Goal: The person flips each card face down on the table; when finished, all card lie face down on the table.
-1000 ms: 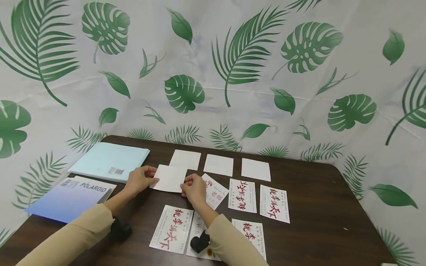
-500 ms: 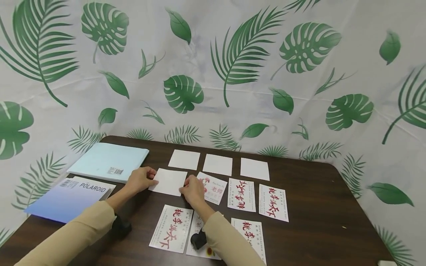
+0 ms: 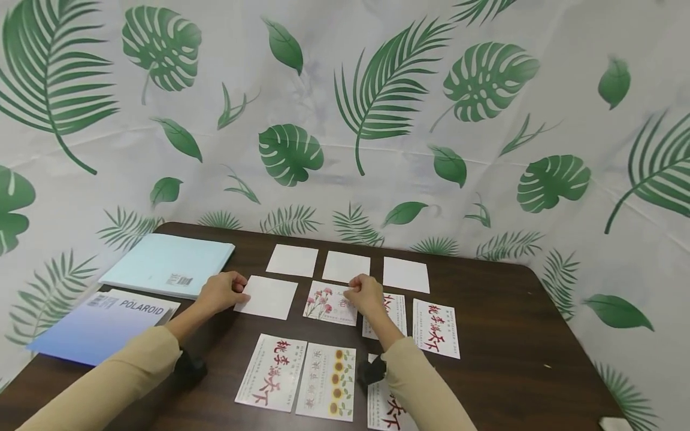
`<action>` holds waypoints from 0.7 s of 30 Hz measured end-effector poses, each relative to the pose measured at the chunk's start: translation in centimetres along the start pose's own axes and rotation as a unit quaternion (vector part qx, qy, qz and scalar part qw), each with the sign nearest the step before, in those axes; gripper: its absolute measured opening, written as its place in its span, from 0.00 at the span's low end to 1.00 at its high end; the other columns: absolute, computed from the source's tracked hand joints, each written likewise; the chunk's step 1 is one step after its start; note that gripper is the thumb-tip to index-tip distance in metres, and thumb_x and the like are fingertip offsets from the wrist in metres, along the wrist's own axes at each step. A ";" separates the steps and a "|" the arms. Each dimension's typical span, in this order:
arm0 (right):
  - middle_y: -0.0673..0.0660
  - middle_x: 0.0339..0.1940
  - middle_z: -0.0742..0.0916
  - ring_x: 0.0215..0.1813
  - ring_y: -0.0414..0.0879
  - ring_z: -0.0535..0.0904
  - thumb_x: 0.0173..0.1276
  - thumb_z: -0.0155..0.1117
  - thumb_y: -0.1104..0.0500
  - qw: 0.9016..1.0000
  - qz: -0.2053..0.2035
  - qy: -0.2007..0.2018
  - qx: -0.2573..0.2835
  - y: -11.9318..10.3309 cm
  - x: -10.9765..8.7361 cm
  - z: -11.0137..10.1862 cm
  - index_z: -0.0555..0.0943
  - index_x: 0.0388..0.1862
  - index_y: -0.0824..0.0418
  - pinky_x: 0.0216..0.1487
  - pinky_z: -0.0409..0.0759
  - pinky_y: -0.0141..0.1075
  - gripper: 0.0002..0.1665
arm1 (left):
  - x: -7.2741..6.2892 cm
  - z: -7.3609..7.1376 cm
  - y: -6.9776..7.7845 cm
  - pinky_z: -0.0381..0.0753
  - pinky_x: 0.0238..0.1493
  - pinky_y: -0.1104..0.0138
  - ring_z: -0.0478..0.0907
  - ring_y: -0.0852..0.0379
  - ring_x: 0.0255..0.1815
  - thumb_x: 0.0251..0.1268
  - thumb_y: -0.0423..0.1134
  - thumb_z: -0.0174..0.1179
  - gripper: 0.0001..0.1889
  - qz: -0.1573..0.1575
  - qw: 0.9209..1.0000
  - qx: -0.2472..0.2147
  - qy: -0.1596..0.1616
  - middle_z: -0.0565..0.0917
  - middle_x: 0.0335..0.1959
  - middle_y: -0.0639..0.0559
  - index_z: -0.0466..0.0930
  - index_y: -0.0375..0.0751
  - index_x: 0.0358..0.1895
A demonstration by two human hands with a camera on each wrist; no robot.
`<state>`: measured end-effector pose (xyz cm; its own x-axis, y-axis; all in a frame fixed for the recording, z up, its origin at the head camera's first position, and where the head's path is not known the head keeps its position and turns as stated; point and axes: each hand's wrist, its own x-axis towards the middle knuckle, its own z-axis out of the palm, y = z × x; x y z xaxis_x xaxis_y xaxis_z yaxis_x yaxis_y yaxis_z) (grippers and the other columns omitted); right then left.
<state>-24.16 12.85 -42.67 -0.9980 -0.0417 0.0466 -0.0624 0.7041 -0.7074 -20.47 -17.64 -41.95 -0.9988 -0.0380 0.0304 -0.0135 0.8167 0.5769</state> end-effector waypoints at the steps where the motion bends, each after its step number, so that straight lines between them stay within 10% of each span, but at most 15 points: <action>1: 0.54 0.25 0.80 0.26 0.42 0.72 0.54 0.69 0.65 1.000 0.008 -0.008 -0.006 0.4 0.2 -0.3 0.80 0.38 0.68 0.25 0.73 0.29 0.12 | 0.0 0.0 0.0 0.74 0.33 0.60 0.76 0.52 0.30 0.47 0.34 0.69 0.15 0.001 1.000 0.000 -0.001 0.81 0.29 0.45 0.79 0.31 0.37; 12: 0.57 0.28 0.79 0.31 0.46 0.71 0.49 0.74 0.65 0.995 -0.034 -0.059 -0.079 1.6 1.0 -1.5 0.75 0.38 0.67 0.33 0.71 0.36 0.19 | 0.7 -0.3 0.4 0.76 0.34 0.60 0.76 0.52 0.31 0.51 0.34 0.67 0.14 0.018 1.000 -0.013 0.004 0.82 0.31 0.44 0.79 0.30 0.40; 21: 0.54 0.26 0.74 0.29 0.45 0.68 0.50 0.72 0.68 0.995 -0.044 -0.074 -0.044 2.3 1.5 -1.4 0.69 0.34 0.62 0.30 0.66 0.33 0.20 | 1.9 2.3 5.6 0.80 0.29 0.69 0.81 0.54 0.33 0.53 0.32 0.66 0.16 0.047 0.990 -0.124 -0.040 0.83 0.37 0.42 0.79 0.30 0.45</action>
<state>-25.75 15.40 -43.27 -0.9786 -0.2057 -0.0043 -0.1554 0.7525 -0.6400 -22.56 -11.82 -40.54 -0.9959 0.0842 0.0343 0.0808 0.6470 0.7582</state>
